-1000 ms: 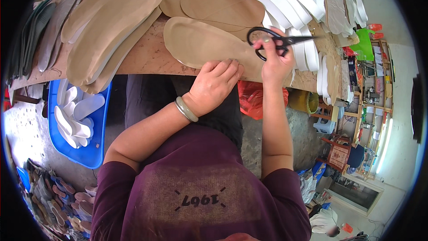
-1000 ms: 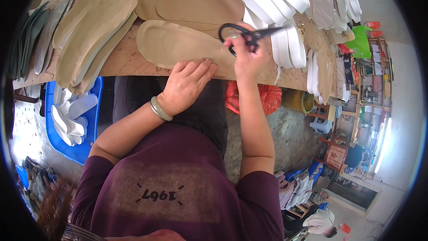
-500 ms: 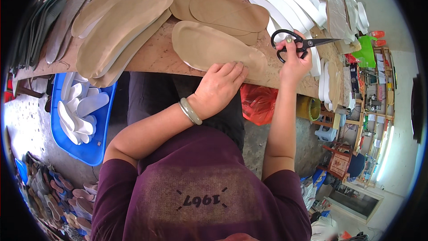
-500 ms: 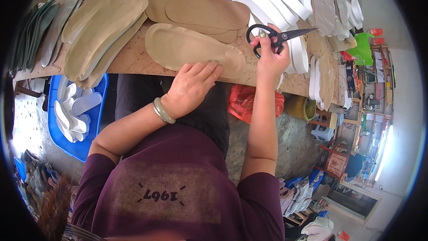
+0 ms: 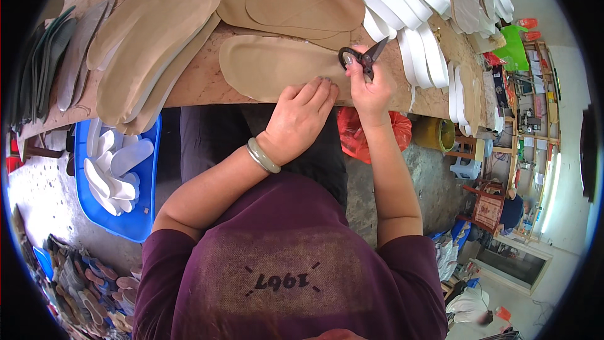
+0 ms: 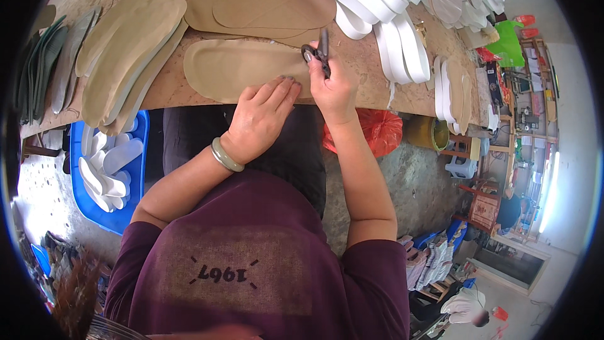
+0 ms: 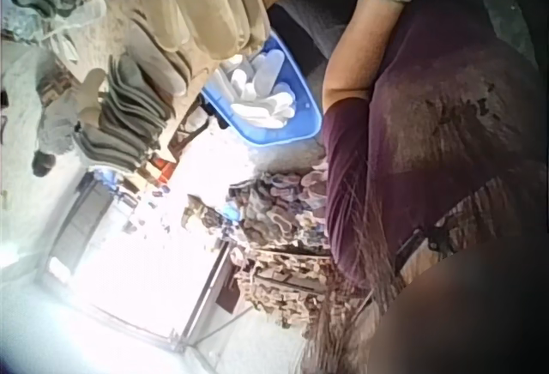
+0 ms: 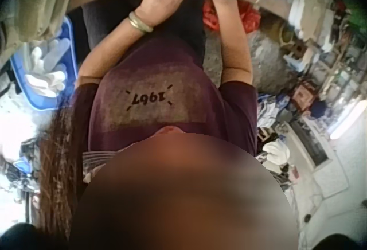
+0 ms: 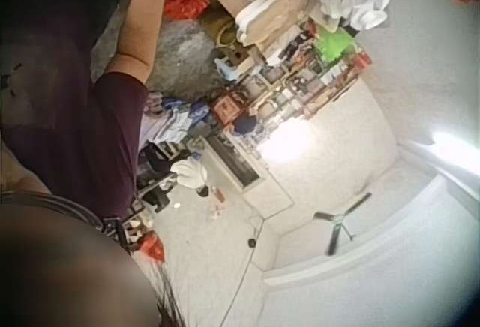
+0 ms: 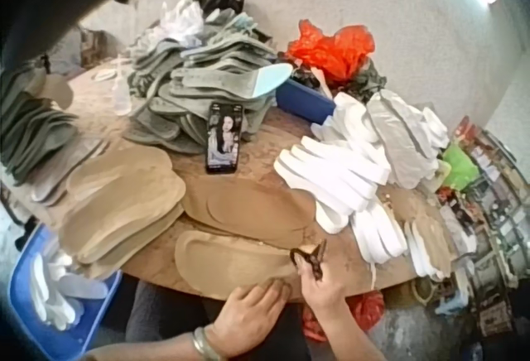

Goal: Cutting and trimming excess material from shoe insoles using scissors.

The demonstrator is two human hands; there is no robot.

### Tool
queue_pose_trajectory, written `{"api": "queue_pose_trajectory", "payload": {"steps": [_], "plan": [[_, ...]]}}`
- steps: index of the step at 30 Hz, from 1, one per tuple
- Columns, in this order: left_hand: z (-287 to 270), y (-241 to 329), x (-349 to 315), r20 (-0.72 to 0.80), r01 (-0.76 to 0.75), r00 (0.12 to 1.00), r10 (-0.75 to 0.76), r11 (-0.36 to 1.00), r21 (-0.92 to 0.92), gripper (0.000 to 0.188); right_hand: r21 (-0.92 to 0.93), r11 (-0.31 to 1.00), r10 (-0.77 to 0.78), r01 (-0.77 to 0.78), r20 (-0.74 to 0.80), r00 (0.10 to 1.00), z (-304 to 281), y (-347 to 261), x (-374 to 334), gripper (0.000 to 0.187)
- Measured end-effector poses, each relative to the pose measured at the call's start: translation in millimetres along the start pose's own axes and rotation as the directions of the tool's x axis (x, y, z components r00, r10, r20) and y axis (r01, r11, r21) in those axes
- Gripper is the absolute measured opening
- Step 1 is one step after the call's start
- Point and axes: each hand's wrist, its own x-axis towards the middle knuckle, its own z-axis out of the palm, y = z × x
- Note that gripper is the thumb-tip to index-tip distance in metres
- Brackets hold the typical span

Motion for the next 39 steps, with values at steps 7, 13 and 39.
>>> {"api": "queue_pose_trajectory", "payload": {"steps": [7,13,39], "plan": [[0,3,5,-0.017,0.012,1.0,-0.012,1.0,0.0,0.04,-0.489,0.856,-0.24,0.166,-0.092,0.966,-21,27,17,0.026],[-28,-17,37,0.029,0.088,0.996,-0.085,0.99,-0.109,0.032,0.414,0.894,0.262,-0.173,-0.17,0.95,-56,11,18,0.029],[-36,-93,73,0.336,0.282,0.9,-0.276,0.959,0.031,0.034,0.855,0.404,0.575,-0.326,0.04,0.817,-28,9,-3,0.039]]}}
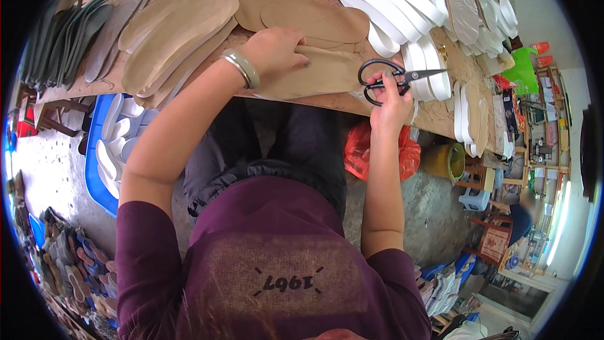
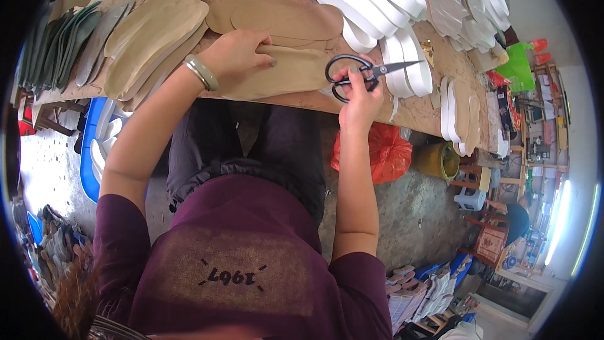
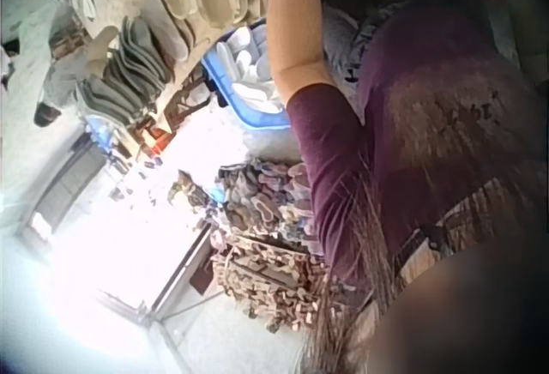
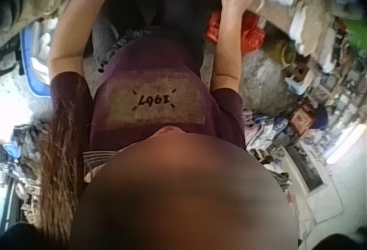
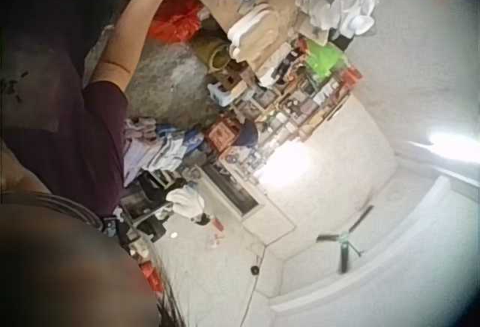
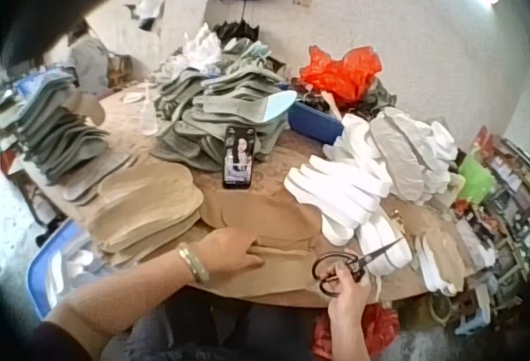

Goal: Cutting and trimming excess material from shoe insoles using scissors.

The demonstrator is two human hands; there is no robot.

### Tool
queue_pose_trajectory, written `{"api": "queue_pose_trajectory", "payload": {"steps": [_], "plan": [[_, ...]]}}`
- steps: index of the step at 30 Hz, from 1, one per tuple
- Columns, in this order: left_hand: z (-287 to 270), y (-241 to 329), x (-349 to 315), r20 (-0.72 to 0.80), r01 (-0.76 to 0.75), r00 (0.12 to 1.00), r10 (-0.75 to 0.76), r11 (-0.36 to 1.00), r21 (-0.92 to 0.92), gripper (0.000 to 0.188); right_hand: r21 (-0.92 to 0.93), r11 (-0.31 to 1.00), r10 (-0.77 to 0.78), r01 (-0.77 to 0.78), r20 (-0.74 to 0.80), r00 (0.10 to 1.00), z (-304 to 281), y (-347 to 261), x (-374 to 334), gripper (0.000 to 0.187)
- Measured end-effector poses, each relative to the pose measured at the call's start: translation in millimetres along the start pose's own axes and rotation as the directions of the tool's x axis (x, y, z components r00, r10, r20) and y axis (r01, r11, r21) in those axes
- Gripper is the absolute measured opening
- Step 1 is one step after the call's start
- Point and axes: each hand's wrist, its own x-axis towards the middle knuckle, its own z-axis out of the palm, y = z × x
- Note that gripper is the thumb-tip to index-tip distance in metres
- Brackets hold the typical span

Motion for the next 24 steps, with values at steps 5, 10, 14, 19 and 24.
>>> {"api": "queue_pose_trajectory", "payload": {"steps": [5,10,14,19,24], "plan": [[-4,9,-4,0.285,0.057,0.958,0.003,0.978,-0.201,0.035,0.015,0.999,-0.044,0.043,0.016,0.999,-11,-10,3,0.04],[18,25,-32,0.317,0.296,0.937,-0.146,0.815,-0.498,0.031,-0.063,0.998,-0.007,0.015,0.119,0.993,13,-21,-2,0.043],[38,40,-51,0.2,0.279,0.96,-0.196,0.737,-0.616,0.025,-0.219,0.974,-0.017,0.05,0.15,0.989,29,-21,-10,0.042],[48,55,-49,0.156,0.244,0.97,-0.187,0.718,-0.652,0.022,-0.466,0.885,0.029,0.0,0.054,0.998,43,-7,-17,0.045],[32,62,-50,0.147,0.185,0.981,-0.123,0.817,-0.546,0.019,-0.314,0.936,0.183,-0.162,0.038,0.982,9,-26,-27,0.038]]}}
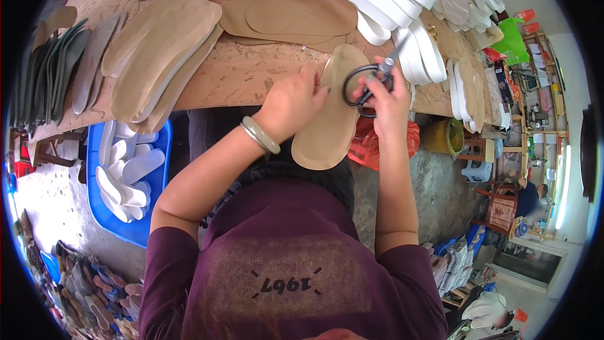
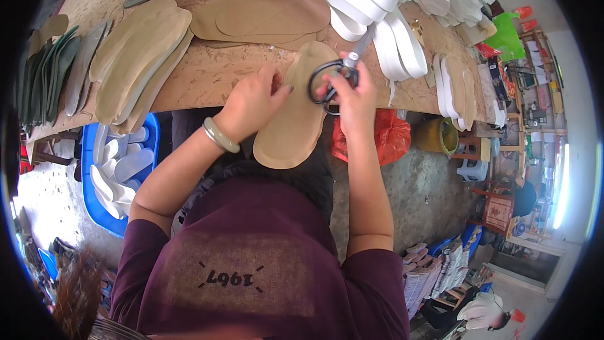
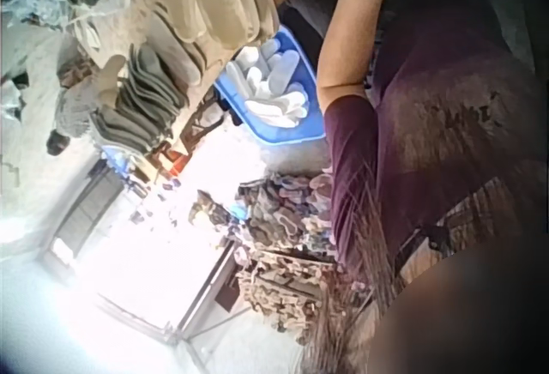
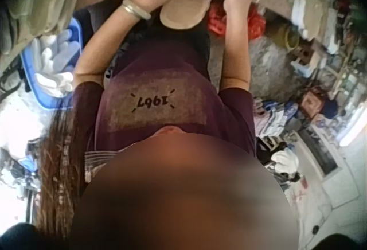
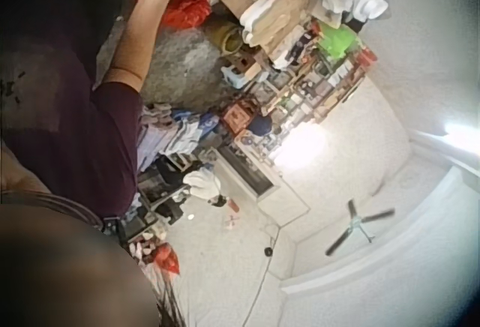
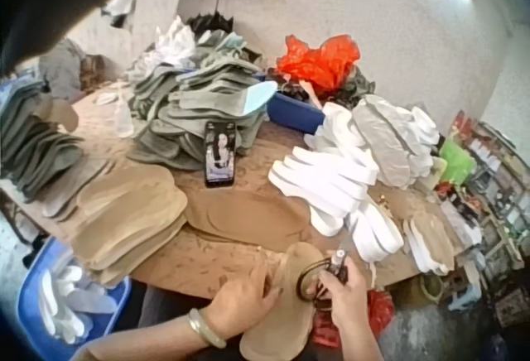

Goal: Cutting and trimming excess material from shoe insoles using scissors.

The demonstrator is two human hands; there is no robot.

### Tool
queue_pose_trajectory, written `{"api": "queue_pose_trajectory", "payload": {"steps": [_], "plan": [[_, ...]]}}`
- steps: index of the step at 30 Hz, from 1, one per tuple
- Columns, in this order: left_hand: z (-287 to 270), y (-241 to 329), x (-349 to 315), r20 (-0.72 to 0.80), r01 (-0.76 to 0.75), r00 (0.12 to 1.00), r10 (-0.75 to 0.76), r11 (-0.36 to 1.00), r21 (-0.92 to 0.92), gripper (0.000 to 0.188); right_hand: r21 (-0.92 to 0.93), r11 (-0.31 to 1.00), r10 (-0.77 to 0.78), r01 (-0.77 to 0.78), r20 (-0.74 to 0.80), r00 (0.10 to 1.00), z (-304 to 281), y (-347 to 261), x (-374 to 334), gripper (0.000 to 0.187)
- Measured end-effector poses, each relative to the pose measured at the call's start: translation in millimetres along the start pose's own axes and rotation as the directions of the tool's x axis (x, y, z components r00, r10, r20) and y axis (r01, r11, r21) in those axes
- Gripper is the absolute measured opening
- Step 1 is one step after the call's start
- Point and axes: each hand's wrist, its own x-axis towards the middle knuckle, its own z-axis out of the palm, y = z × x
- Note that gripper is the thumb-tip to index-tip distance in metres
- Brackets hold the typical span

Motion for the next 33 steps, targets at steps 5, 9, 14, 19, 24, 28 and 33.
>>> {"api": "queue_pose_trajectory", "payload": {"steps": [5,9,14,19,24,28,33], "plan": [[23,33,-33,-0.038,-0.422,0.858,0.512,0.745,0.517,0.05,-0.115,0.949,-0.302,0.293,-0.066,0.951,-6,-19,24,0.035],[46,18,-28,0.141,-0.497,0.842,0.52,0.647,0.578,0.068,-0.469,0.848,-0.127,0.247,0.271,0.954,10,-16,39,0.027],[44,14,-29,0.19,-0.523,0.822,0.537,0.579,0.626,0.076,-0.567,0.666,-0.276,0.484,0.416,0.867,8,2,51,0.024],[42,14,-30,0.193,-0.526,0.817,0.544,0.564,0.636,0.075,-0.59,0.482,-0.514,0.647,0.408,0.755,9,16,69,0.024],[45,13,-26,0.175,-0.504,0.832,0.526,0.585,0.636,0.074,-0.707,0.18,-0.703,0.684,0.394,0.592,20,25,67,0.021],[48,11,-24,0.16,-0.522,0.821,0.548,0.605,0.601,0.073,-0.276,0.889,-0.426,0.365,-0.208,0.881,15,8,79,0.027],[48,9,-26,0.159,-0.509,0.833,0.531,0.619,0.598,0.073,-0.351,0.898,-0.252,0.267,0.088,0.964,19,-1,50,0.027]]}}
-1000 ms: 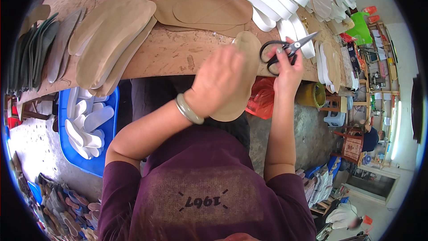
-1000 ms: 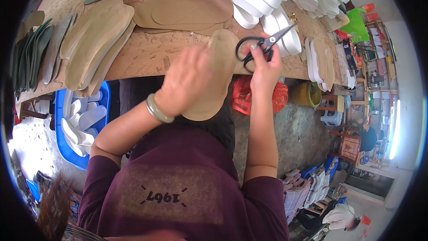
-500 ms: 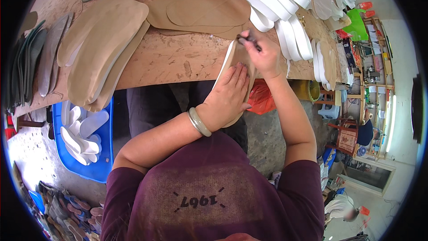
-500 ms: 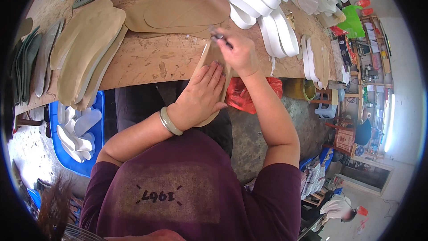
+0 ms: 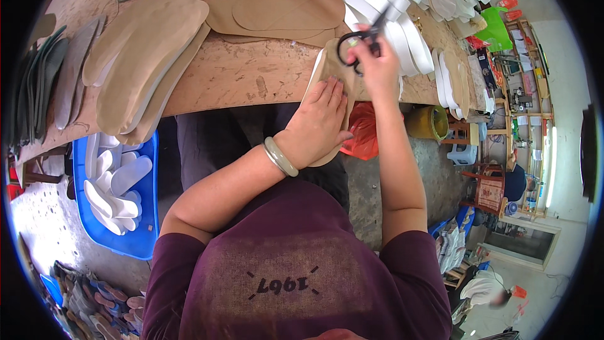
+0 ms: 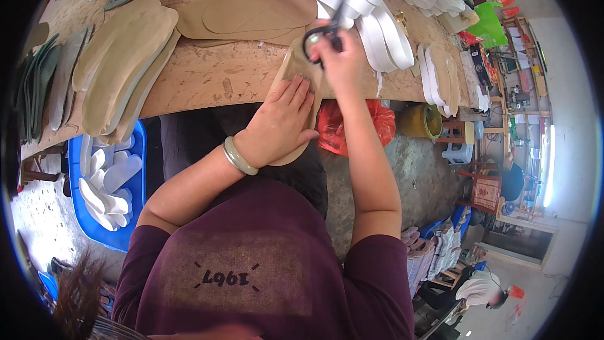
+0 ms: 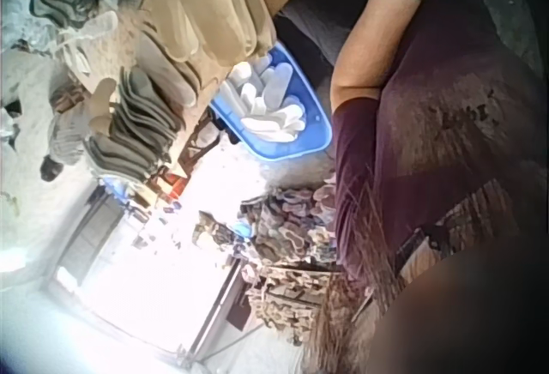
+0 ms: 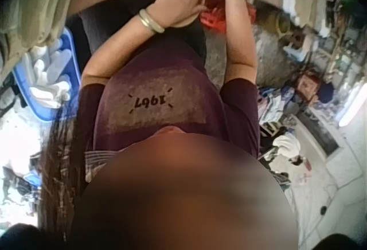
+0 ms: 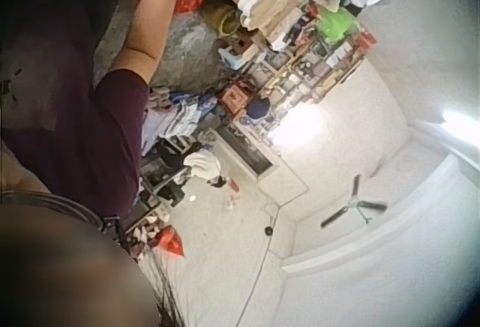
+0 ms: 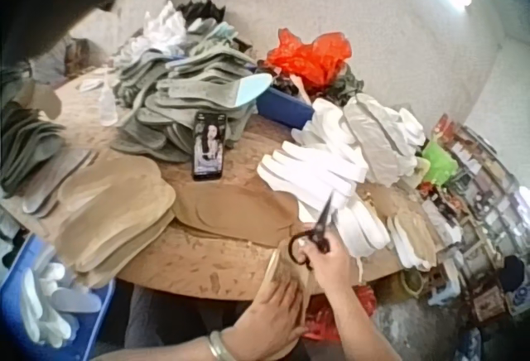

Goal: Cutting and trimming excess material from shoe insoles using scissors.

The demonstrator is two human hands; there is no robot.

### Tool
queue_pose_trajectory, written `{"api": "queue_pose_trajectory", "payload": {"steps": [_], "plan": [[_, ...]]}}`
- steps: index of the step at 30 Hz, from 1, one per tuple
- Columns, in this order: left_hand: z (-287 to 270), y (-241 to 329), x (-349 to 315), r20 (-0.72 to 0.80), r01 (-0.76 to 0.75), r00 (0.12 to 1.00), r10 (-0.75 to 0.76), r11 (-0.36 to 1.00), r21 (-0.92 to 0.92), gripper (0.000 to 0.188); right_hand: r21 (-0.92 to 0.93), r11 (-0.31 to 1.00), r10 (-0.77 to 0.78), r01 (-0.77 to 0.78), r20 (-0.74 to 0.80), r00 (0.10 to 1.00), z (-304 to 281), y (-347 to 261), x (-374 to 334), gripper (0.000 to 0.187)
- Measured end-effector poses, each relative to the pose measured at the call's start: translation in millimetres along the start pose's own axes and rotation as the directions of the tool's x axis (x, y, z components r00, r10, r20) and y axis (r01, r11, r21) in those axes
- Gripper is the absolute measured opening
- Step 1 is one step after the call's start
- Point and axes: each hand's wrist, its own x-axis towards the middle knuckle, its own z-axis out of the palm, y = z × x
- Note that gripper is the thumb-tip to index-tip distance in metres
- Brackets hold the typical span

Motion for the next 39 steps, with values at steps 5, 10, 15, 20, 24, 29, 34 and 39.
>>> {"api": "queue_pose_trajectory", "payload": {"steps": [5,10,15,20,24,29,34,39], "plan": [[-7,2,1,0.031,-0.005,1.0,0.003,0.999,0.046,0.073,-0.091,0.995,-0.039,0.027,-0.132,0.991,23,8,8,0.024],[-6,2,3,0.04,0.003,0.999,-0.005,0.998,0.059,0.072,0.295,0.939,0.235,-0.179,-0.168,0.957,15,14,23,0.023],[-6,-2,4,0.027,0.001,1.0,-0.001,1.0,-0.008,0.071,0.417,0.909,0.096,0.014,-0.241,0.966,2,14,21,0.024],[-12,-6,4,0.033,0.006,0.999,-0.004,0.997,-0.071,0.07,0.017,0.972,-0.231,0.232,0.195,0.953,-18,16,15,0.019],[-21,-7,9,0.03,0.0,1.0,0.004,0.99,-0.138,0.068,-0.152,0.84,-0.419,0.521,0.429,0.8,-21,23,32,0.022],[-20,-7,6,0.029,-0.004,1.0,0.008,0.991,-0.136,0.067,-0.132,0.782,-0.521,0.609,0.396,0.756,-12,30,27,0.023],[-19,-8,7,-0.006,-0.015,1.0,0.014,0.984,-0.176,0.067,0.176,0.977,-0.102,0.117,-0.096,0.99,-1,27,22,0.021],[-24,-7,14,0.027,-0.028,0.999,0.032,0.99,-0.139,0.066,0.654,0.756,0.138,0.033,-0.208,0.968,-13,20,17,0.043]]}}
